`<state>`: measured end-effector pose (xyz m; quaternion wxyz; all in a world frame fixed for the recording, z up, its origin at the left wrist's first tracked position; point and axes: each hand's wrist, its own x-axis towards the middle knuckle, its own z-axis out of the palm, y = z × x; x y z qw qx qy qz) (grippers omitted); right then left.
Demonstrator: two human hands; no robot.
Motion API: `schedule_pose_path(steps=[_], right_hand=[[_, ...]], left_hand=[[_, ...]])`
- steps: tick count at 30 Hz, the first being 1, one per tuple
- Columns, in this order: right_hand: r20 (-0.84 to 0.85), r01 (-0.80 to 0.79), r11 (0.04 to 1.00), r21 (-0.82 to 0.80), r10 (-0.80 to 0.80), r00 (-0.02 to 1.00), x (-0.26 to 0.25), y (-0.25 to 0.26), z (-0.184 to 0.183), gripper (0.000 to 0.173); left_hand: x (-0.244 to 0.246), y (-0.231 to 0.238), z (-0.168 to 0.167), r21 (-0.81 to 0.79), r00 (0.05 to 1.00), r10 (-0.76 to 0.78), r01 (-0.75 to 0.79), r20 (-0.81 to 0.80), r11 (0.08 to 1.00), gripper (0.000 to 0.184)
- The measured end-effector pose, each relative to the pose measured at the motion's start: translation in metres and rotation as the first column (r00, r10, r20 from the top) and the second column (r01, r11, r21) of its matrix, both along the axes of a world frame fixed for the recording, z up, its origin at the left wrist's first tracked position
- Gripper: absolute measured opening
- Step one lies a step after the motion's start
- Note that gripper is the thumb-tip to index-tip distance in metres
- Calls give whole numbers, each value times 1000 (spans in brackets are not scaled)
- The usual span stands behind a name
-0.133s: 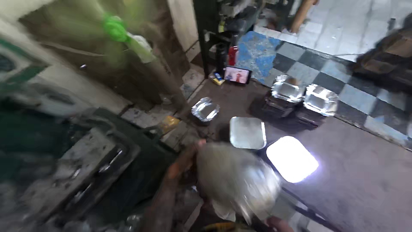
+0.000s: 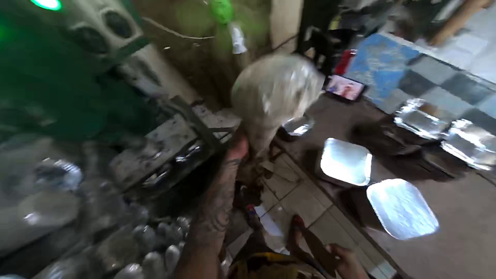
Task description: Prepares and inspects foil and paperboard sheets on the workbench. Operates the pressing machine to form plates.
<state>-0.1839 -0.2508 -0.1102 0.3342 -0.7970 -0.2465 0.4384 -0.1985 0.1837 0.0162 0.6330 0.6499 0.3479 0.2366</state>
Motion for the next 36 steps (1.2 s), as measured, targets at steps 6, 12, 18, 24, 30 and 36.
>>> schedule_pose_path(steps=[6, 12, 18, 24, 30, 36], right_hand=[[186, 11, 971, 239, -57, 981, -1, 122, 12, 22], [546, -338, 782, 524, -4, 838, -4, 277, 49, 15], [911, -970, 225, 91, 374, 172, -20, 418, 63, 18], [783, -968, 116, -224, 612, -109, -59, 531, 43, 30], [832, -982, 175, -75, 554, 35, -191, 550, 3, 22], [547, -976, 7, -219, 829, -116, -133, 501, 108, 44]], left_hand=[[-120, 81, -50, 424, 719, 154, 211, -677, 881, 74], [-223, 119, -15, 230, 691, -180, 457, -700, 859, 45], [-296, 160, -25, 15, 361, -368, 731, -857, 683, 38], [-298, 89, 39, 39, 343, -420, 811, -840, 584, 31], [-292, 10, 55, -168, 607, -634, 645, -479, 745, 54], [-317, 2, 19, -357, 427, -786, 720, -447, 595, 45]])
